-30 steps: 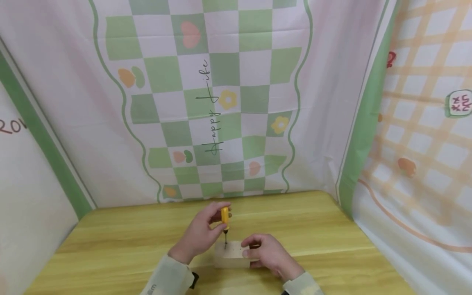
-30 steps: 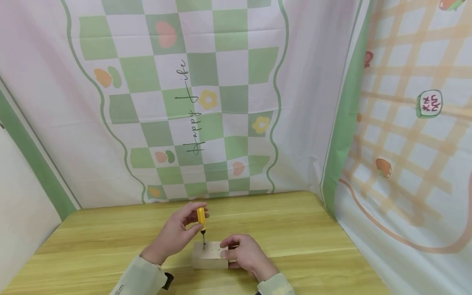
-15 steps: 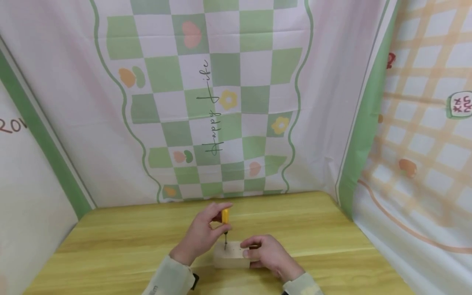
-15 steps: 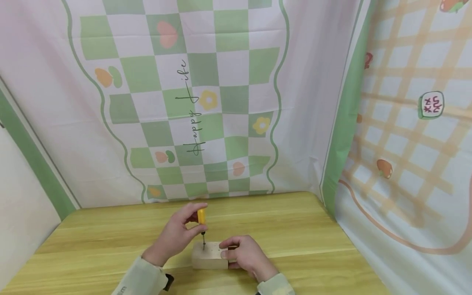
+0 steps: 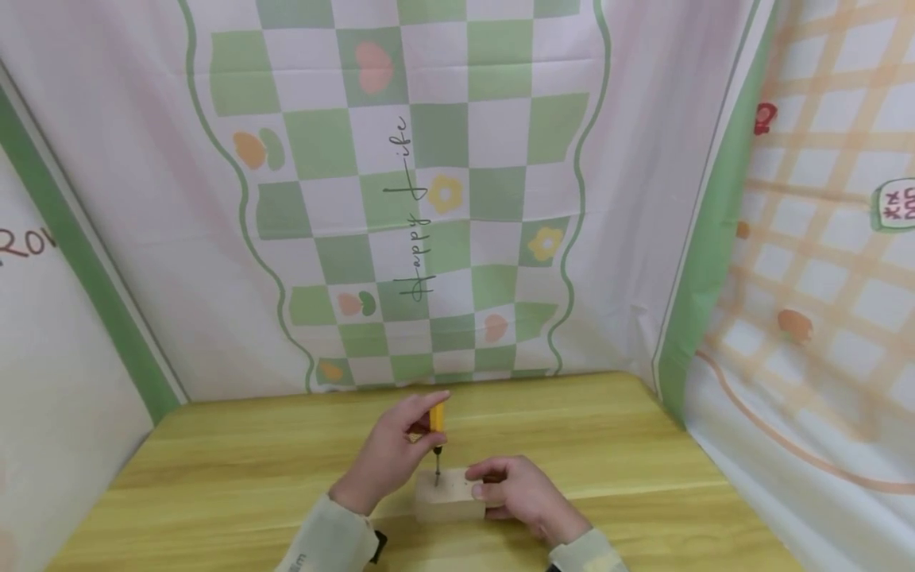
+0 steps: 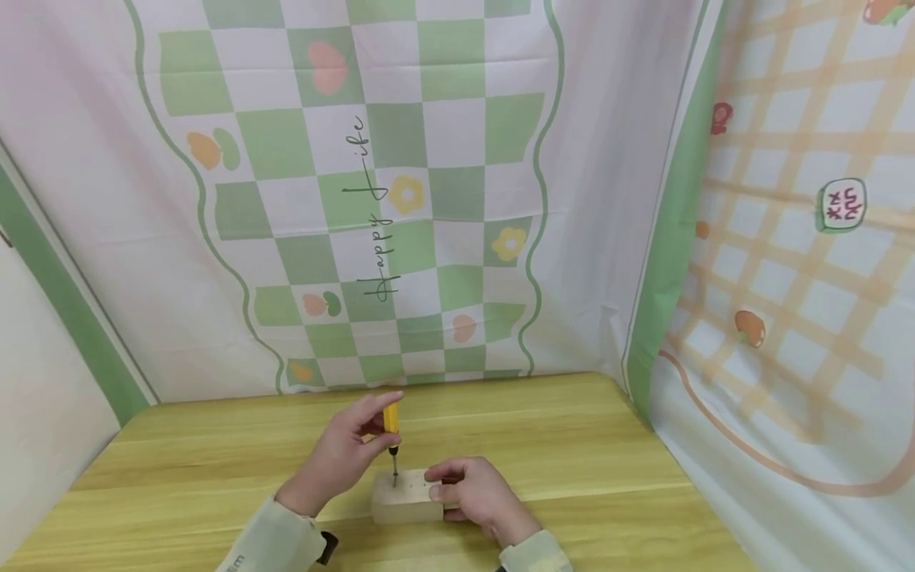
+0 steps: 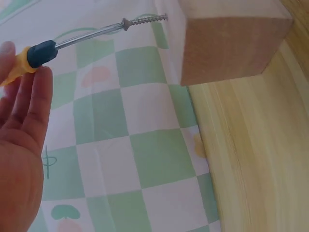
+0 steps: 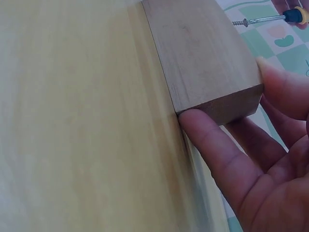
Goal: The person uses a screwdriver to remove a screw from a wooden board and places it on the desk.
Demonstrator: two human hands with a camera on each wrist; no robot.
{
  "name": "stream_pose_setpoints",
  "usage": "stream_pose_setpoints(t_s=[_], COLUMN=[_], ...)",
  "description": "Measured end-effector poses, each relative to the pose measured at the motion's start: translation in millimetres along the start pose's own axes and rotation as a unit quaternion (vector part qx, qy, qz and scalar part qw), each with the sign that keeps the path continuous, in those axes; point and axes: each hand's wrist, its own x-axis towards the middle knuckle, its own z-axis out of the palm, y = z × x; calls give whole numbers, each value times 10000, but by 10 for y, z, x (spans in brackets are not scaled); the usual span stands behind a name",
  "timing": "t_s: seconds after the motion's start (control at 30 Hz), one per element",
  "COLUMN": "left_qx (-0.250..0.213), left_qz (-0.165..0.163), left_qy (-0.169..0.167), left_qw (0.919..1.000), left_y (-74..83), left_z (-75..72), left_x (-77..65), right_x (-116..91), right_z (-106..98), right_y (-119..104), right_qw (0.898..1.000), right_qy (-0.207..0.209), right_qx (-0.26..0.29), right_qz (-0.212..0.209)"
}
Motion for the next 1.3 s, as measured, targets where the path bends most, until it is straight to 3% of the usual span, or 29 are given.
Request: stream_pose_setpoints(t_s=[0.2,0.43,0.67,0.87,1.1,1.3], left_qx=[-514,142,-429,19,-480,472], left_qz=[-153,-41,-82,89,-188,136], left_qy=[-194,95,-104,48,-245,188], left_qw=[9984,9998,9990,9999,9984,9986], left_y=[7,11,-8,12,33,14], left_z=[-40,-29,-37,-32,-38,-14], left_x=[-16,-19,-34,-16,-22,-30], right_x=[-8,-11,-7,-9,-19,-14], right_z=[18,17,31,23,31,37], right_y=[-1,8,7,-7,-12,-9], right_qw=[10000,10000,10000,9999,9999,9999], right_qy=[-1,16,42,34,22,50], right_qx=[39,32,55,93,135,93], right_qz=[21,12,11,46,31,22])
